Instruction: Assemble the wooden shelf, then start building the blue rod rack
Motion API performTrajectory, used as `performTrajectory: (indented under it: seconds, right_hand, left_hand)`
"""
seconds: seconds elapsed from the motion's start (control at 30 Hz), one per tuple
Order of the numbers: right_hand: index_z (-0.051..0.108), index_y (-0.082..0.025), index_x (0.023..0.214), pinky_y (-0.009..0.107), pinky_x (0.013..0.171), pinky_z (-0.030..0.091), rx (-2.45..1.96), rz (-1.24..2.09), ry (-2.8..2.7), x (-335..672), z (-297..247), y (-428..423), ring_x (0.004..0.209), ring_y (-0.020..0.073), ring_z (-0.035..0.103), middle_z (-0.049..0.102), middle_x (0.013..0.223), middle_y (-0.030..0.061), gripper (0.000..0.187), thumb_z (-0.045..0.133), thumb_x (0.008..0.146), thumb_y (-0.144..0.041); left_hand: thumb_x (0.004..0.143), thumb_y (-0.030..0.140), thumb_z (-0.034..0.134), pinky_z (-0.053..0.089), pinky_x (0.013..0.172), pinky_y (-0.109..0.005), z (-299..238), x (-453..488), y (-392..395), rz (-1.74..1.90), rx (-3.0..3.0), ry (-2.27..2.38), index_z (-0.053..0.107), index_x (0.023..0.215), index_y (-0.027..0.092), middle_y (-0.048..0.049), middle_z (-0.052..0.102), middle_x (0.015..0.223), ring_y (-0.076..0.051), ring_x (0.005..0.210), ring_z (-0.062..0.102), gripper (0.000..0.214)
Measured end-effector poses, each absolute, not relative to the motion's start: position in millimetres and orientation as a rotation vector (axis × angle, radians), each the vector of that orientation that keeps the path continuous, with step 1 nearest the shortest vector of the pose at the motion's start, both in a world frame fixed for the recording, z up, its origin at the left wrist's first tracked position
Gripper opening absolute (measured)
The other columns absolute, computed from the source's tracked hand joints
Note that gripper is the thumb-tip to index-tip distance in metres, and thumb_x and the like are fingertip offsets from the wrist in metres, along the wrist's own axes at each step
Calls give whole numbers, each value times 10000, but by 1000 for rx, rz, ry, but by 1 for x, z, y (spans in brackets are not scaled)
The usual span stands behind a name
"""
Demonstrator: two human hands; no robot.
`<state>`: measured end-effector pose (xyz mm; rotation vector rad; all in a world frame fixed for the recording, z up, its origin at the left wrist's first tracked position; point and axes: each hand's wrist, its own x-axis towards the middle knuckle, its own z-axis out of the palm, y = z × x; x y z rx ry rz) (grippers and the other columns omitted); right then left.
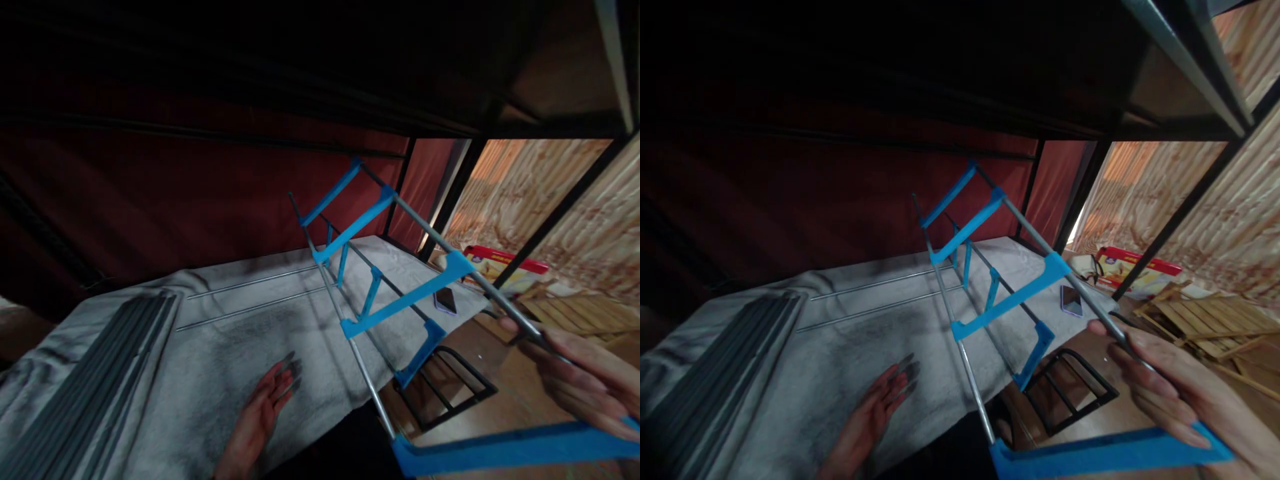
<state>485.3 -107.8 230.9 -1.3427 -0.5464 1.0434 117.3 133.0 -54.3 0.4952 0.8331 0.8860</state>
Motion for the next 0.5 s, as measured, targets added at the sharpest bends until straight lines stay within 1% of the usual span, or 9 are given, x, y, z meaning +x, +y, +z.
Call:
performTrajectory:
  seconds: [0.03, 0.07, 0.1, 0.17, 0.23, 0.33, 0.4, 0.5]
  right_hand:
    - [699, -223, 1142, 162, 336, 63, -1282, 1063, -536, 468, 227, -87, 334, -32, 237, 337, 541, -80, 420, 757, 776, -421]
    - [712, -222, 1112, 156, 313, 67, -1229, 1073, -547, 449, 224, -67, 330, -25, 194, 337, 535, -80, 410, 764, 758, -422]
    - [705, -233, 1119, 151, 294, 95, -1202, 1111, -573, 430, 221, -49, 331, -9, 183, 339, 531, -81, 405, 747, 770, -434]
    - [674, -223, 1151, 145, 271, 172, -1164, 1257, -623, 392, 215, -18, 338, 15, 226, 379, 550, -78, 447, 744, 764, -436]
    - [648, -193, 1149, 144, 263, 204, -1118, 1370, -653, 358, 209, 5, 333, 26, 252, 386, 540, -88, 484, 746, 748, -447]
    - [606, -166, 1168, 153, 271, 247, -1056, 1408, -683, 309, 198, 27, 331, 42, 316, 436, 555, -89, 511, 716, 751, -439]
    - [586, -170, 1178, 158, 283, 264, -1035, 1420, -697, 277, 189, 38, 332, 45, 342, 462, 572, -90, 511, 692, 756, -439]
    - [572, -179, 1171, 166, 317, 293, -1000, 1472, -758, 228, 172, 52, 354, 44, 355, 492, 600, -84, 522, 664, 766, -495]
  left_hand:
    - [717, 335, 771, 415, 1080, -461, -45, 115, 131, 930, 547, 865, 626, 1268, 149, -178, 662, 1242, -362, 1321, 487, 599]
    - [712, 358, 776, 419, 1072, -467, -35, 113, 129, 984, 608, 909, 639, 1249, 157, -174, 660, 1245, -365, 1312, 494, 590]
    - [714, 382, 773, 416, 1071, -469, -24, 110, 127, 1048, 677, 957, 646, 1238, 166, -168, 659, 1248, -364, 1306, 498, 581]
    - [730, 415, 759, 393, 1094, -453, 0, 104, 120, 1158, 831, 1042, 663, 1218, 191, -138, 652, 1265, -346, 1302, 500, 545]
    - [743, 420, 749, 339, 1139, -429, 25, 97, 108, 1204, 960, 1074, 683, 1198, 217, -106, 629, 1312, -331, 1311, 490, 503]
    - [723, 423, 759, 294, 1166, -433, 50, 88, 80, 1184, 1015, 1069, 728, 1133, 218, -96, 609, 1348, -359, 1314, 476, 460]
    - [708, 414, 764, 272, 1181, -429, 52, 81, 59, 1120, 1012, 1034, 741, 1122, 220, -91, 608, 1355, -378, 1352, 432, 458]
    - [689, 428, 760, 231, 1204, -441, 31, 68, 29, 1108, 937, 1009, 739, 1135, 221, -81, 609, 1360, -394, 1443, 283, 493]
